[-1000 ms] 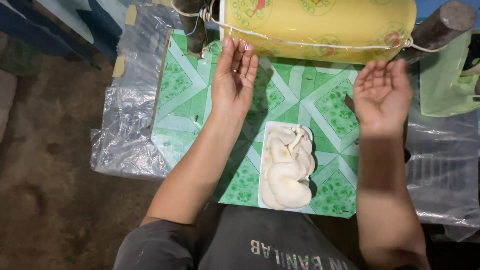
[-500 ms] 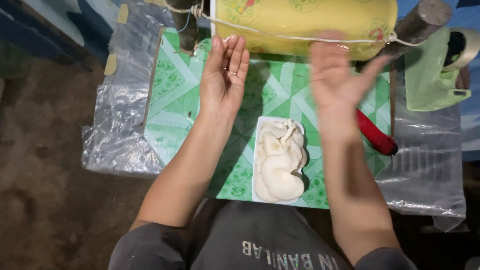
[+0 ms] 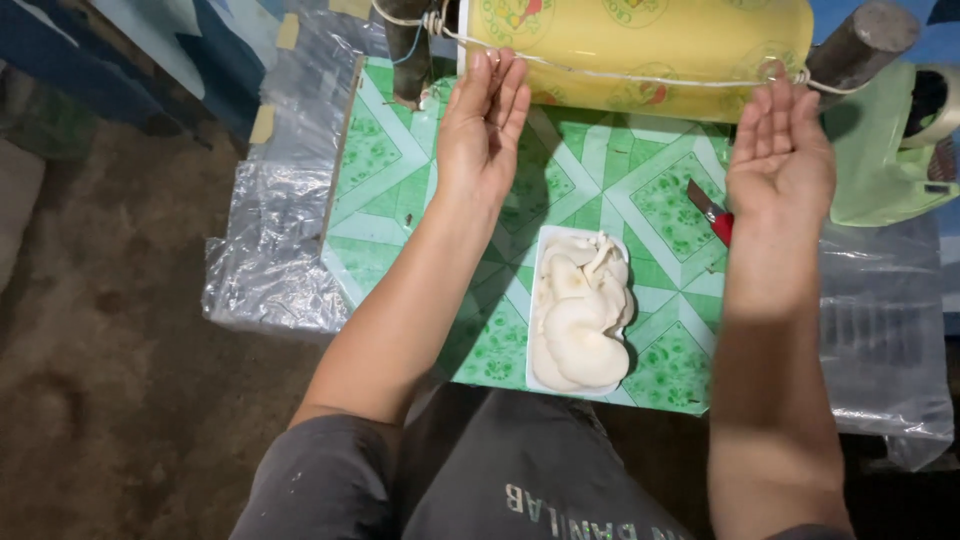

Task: The person wraps a white styrofoam container filled with sliced mushrooms in plastic wrap using a roll and a utility knife. They then place the wrapped container on a table with other similar containers.

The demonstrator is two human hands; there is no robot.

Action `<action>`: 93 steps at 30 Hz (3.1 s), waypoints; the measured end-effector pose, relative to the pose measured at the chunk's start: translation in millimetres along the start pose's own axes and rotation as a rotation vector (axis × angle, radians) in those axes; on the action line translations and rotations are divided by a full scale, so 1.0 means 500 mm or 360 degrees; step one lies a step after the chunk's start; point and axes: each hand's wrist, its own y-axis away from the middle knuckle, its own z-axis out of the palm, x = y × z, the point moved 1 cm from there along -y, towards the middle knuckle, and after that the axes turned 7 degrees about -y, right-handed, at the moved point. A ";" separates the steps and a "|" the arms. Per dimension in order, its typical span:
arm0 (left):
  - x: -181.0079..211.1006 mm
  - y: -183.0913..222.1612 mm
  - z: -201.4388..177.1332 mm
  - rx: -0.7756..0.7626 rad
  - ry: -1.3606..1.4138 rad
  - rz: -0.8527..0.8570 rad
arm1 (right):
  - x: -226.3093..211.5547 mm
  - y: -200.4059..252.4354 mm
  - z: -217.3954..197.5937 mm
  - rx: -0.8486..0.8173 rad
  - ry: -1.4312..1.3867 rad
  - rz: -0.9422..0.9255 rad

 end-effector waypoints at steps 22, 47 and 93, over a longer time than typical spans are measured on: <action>0.055 0.481 -0.128 -0.1105 0.0460 -0.0170 | -0.218 0.278 -0.342 -0.1376 -0.1466 0.1497; -0.176 0.664 -0.719 -0.0214 0.0309 -0.0506 | -0.188 0.303 -0.898 -0.0578 0.0335 0.1353; -0.171 0.334 -0.019 -0.0524 -0.3576 0.1270 | -0.273 -0.060 -0.415 -0.0704 0.2192 -0.0970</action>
